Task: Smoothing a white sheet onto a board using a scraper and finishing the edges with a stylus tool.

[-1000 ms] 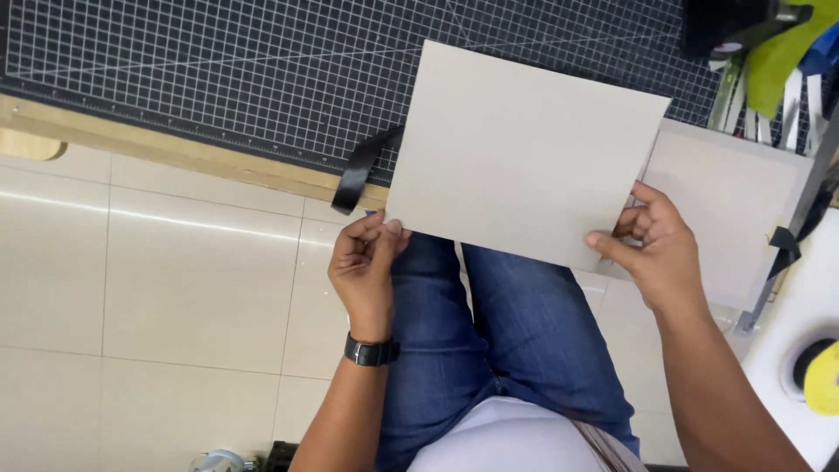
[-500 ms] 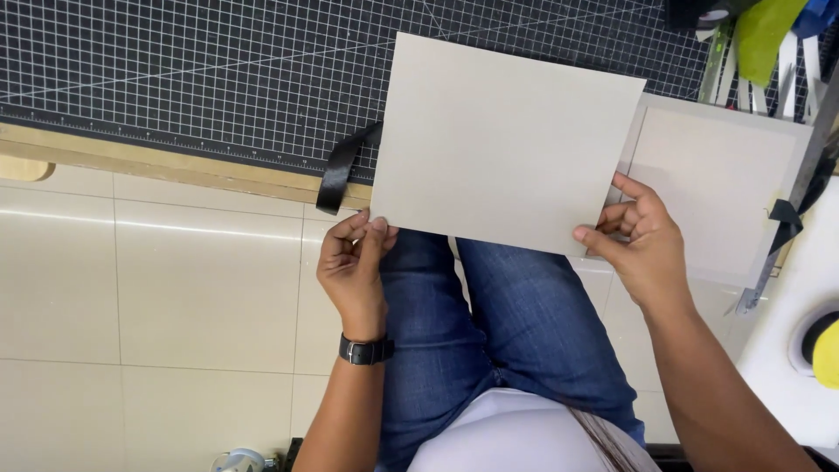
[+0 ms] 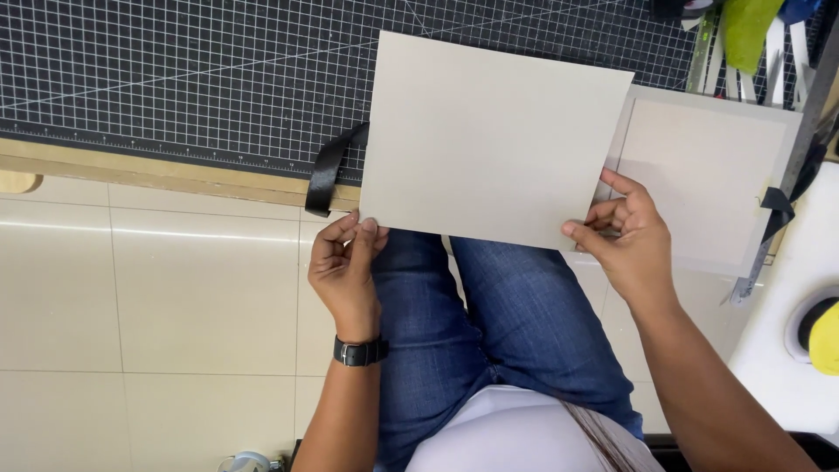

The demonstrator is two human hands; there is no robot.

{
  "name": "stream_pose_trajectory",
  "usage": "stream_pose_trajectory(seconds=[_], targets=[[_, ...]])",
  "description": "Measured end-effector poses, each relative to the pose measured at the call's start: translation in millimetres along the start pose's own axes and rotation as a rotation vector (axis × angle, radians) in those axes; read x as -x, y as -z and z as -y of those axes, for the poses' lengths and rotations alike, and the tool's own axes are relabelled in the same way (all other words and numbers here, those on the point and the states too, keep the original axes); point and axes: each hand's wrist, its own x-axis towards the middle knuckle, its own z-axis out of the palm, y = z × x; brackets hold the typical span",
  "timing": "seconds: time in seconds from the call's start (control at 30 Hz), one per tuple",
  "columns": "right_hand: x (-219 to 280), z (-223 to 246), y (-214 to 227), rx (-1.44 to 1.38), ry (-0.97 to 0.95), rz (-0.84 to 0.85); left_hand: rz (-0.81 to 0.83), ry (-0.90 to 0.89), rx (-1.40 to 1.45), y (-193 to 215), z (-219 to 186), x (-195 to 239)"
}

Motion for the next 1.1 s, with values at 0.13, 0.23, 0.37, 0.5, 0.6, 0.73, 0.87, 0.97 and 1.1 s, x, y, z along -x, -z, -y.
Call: stream_pose_trajectory(seconds=[0.13,0.23,0.37,0.5,0.6,0.73,0.87,0.97,1.1], targets=[[-1,-1,0,0.004,0.016,0.004,0.005,-0.002,0.001,0,-1,0],[0,-2,0,0.015,0.02,0.001,0.008,-0.002,0.003,2,1,0],[-1,-2,-1,0.032,0.041,-0.012,0.008,-0.009,-0.004,1,4,-1],[-4,-6,-1,0.044,0.07,-0.005,0.003,-0.015,0.0,1,6,-2],[-3,-3,-1,0.05,0.077,-0.002,0.003,-0.016,0.004,1,3,-1],[-2,1,-2,0.054,0.074,0.0,-0.003,-0.018,0.003,0,3,-1],[-3,-3,-1,0.052,0.077,0.005,0.001,-0.014,0.009,1,6,-1],[0,6,-4,0.077,0.055,0.008,0.005,0.015,0.031,2,-2,1],[4,18,-5,0.147,0.025,0.002,0.024,0.07,0.054,3,-4,2]])
